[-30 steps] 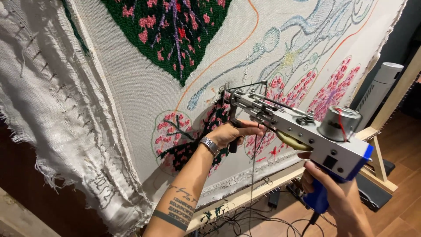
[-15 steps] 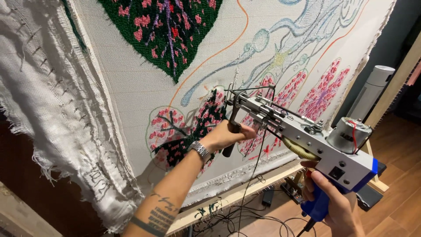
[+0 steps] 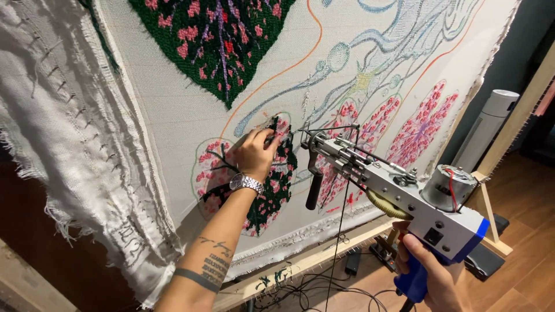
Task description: Using a tufting gun to apply yarn into a canvas on a frame to create a rug.
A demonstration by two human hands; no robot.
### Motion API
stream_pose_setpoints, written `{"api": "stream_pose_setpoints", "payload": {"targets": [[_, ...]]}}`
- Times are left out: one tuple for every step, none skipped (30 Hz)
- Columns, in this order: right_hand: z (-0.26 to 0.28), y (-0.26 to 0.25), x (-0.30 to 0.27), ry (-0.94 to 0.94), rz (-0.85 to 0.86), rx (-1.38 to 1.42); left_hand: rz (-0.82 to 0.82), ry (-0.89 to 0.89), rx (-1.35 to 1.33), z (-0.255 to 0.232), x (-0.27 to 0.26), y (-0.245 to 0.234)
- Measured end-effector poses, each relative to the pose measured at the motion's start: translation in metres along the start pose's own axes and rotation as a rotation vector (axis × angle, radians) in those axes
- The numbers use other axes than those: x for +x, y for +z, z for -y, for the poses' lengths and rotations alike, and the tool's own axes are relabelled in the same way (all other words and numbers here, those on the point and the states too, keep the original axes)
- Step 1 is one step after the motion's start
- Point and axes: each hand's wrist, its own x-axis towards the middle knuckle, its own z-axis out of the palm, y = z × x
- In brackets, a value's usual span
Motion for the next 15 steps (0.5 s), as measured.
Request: {"api": "stream_pose_setpoints", "payload": {"targets": [[-0.003,-0.001,0.000,0.015,-0.019,-0.001,-0.043,0.036,0.040,0.003,-0.001,0.005],[-0.001,0.002,-0.001,0.016,-0.020,-0.002,-0.042,0.035,0.039,0.006,0.000,0.009],[0.001,0.005,-0.002,0.013,-0.016,0.007,-0.048,0.045,0.068,0.009,0.000,0.013],[0.003,0.009,-0.003,0.012,-0.010,0.017,-0.054,0.055,0.099,0.012,0.000,0.015],[0.002,0.012,-0.003,0.014,-0.010,0.017,-0.052,0.054,0.101,0.009,0.000,0.013],[0.002,0.014,-0.004,0.015,0.000,0.025,-0.044,0.058,0.104,0.005,0.000,0.010],[0.002,0.017,-0.005,0.017,0.009,0.032,-0.035,0.062,0.108,0.001,0.000,0.008],[0.004,0.019,-0.005,0.017,0.009,0.032,-0.034,0.062,0.109,0.003,-0.004,0.009],[0.005,0.020,-0.006,0.021,0.007,0.024,-0.053,0.063,0.058,0.005,-0.007,0.009],[0.007,0.022,-0.006,0.024,0.006,0.015,-0.072,0.065,0.007,0.007,-0.010,0.010],[0.011,0.026,-0.007,0.024,0.007,0.015,-0.072,0.065,0.007,0.007,-0.014,0.006],[0.016,0.030,-0.008,0.023,0.008,-0.008,-0.083,0.062,-0.067,0.006,-0.018,0.002],[0.020,0.033,-0.009,0.022,0.009,-0.031,-0.093,0.059,-0.142,0.006,-0.023,-0.001],[0.022,0.035,-0.010,0.024,0.008,-0.031,-0.091,0.058,-0.141,0.002,-0.028,-0.006],[0.024,0.038,-0.010,0.028,0.007,-0.048,-0.077,0.080,-0.163,-0.002,-0.034,-0.010]]}}
